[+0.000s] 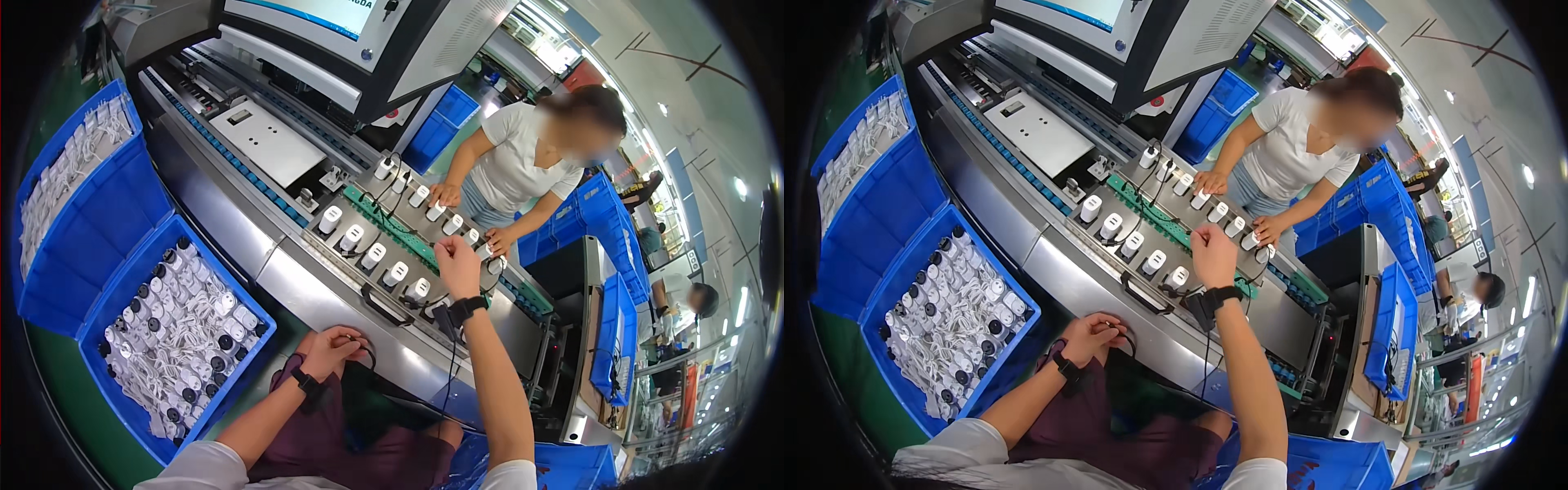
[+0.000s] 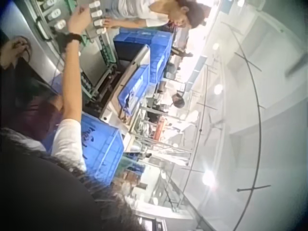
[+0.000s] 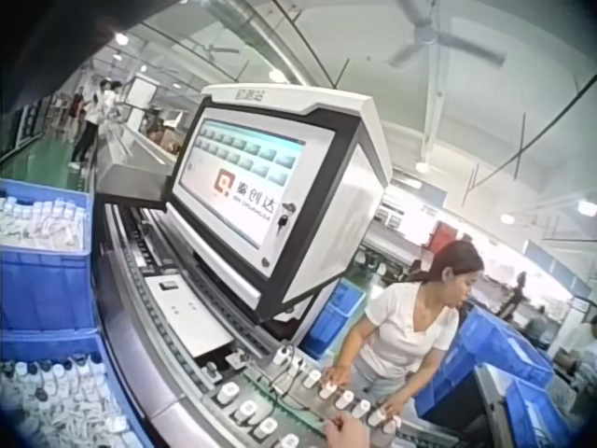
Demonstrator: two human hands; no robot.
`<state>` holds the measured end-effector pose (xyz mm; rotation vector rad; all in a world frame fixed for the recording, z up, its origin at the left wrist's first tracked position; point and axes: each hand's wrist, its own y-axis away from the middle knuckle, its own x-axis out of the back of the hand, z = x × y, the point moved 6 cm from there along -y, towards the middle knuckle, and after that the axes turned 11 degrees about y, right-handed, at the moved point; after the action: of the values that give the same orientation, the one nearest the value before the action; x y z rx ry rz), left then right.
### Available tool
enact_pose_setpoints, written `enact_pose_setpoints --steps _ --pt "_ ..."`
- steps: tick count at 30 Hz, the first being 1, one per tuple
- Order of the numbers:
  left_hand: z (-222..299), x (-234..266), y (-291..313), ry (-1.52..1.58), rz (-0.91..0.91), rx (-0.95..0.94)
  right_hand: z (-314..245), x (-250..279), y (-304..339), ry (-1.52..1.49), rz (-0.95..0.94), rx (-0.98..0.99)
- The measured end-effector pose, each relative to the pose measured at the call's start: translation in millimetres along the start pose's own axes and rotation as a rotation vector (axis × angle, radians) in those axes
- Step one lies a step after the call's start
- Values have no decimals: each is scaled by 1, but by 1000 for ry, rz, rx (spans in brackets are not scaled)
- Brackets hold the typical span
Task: Assembling and testing electronic components on a factory production line.
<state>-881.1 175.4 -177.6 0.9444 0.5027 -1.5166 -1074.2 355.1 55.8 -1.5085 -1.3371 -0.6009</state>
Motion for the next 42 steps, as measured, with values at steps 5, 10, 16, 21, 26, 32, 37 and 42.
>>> enact_pose_setpoints --steps 5,10,16,21,26,32,37,42 --pt "1 0 0 83 -9 13 37 -44 -19 530 -145 -3" --pt "6 -2 0 19 8 51 55 -55 -26 604 -261 22" --pt "3 2 -2 -52 -30 45 59 -74 -37 691 -269 128" --pt "4 -1 -3 -34 -24 42 63 -80 -41 723 -305 116" --pt "4 -2 -2 -32 -33 43 42 -62 -33 714 -489 133" --pt "3 2 0 -21 -44 50 -52 -8 35 392 142 494" --pt "0 3 -5 -37 -58 19 -88 -53 155 250 -278 428" --pt "-8 14 -9 -42 -56 -11 -68 -77 196 205 -381 225"
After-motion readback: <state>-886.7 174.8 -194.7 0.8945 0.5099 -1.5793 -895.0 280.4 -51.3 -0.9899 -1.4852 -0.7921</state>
